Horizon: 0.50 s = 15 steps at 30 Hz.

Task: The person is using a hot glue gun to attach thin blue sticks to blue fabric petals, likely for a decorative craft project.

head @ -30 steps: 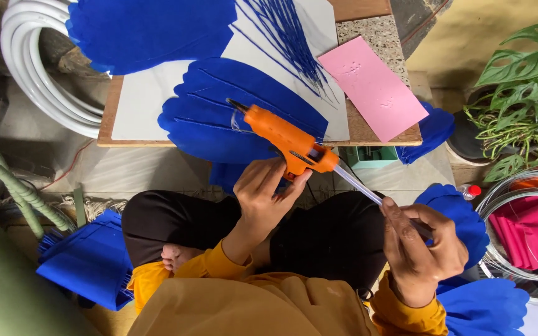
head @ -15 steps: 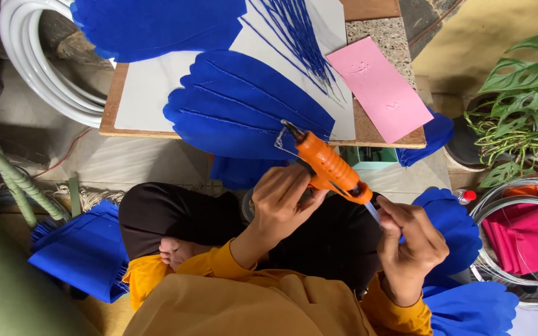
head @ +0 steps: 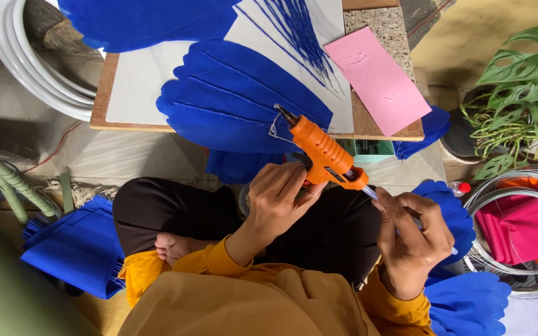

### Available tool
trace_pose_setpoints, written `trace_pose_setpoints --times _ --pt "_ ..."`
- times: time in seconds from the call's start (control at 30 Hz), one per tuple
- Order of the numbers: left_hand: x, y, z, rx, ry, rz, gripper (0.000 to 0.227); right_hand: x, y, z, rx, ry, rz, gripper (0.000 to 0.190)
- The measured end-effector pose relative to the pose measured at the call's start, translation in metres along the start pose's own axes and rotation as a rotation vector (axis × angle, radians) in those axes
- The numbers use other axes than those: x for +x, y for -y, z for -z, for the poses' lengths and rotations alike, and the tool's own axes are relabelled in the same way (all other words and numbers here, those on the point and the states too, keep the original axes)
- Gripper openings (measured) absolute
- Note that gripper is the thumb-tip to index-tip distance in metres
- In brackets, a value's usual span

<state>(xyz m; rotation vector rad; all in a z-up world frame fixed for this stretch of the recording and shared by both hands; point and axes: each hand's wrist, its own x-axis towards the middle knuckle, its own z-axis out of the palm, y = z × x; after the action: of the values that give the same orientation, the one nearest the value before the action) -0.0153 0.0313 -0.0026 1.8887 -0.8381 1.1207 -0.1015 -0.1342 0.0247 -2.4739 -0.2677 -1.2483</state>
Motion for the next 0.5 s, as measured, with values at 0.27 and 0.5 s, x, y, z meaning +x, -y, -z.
trace_pose_setpoints --times 0.27,0.5 --pt "-0.004 -0.004 -0.005 -0.023 0.051 -0.007 0.017 -0.004 0.003 -0.007 -0.051 0.01 -0.042 0.008" --pt "-0.002 -0.01 -0.007 -0.048 0.033 0.042 0.022 0.015 0.026 0.003 0.063 0.064 -0.244 0.037"
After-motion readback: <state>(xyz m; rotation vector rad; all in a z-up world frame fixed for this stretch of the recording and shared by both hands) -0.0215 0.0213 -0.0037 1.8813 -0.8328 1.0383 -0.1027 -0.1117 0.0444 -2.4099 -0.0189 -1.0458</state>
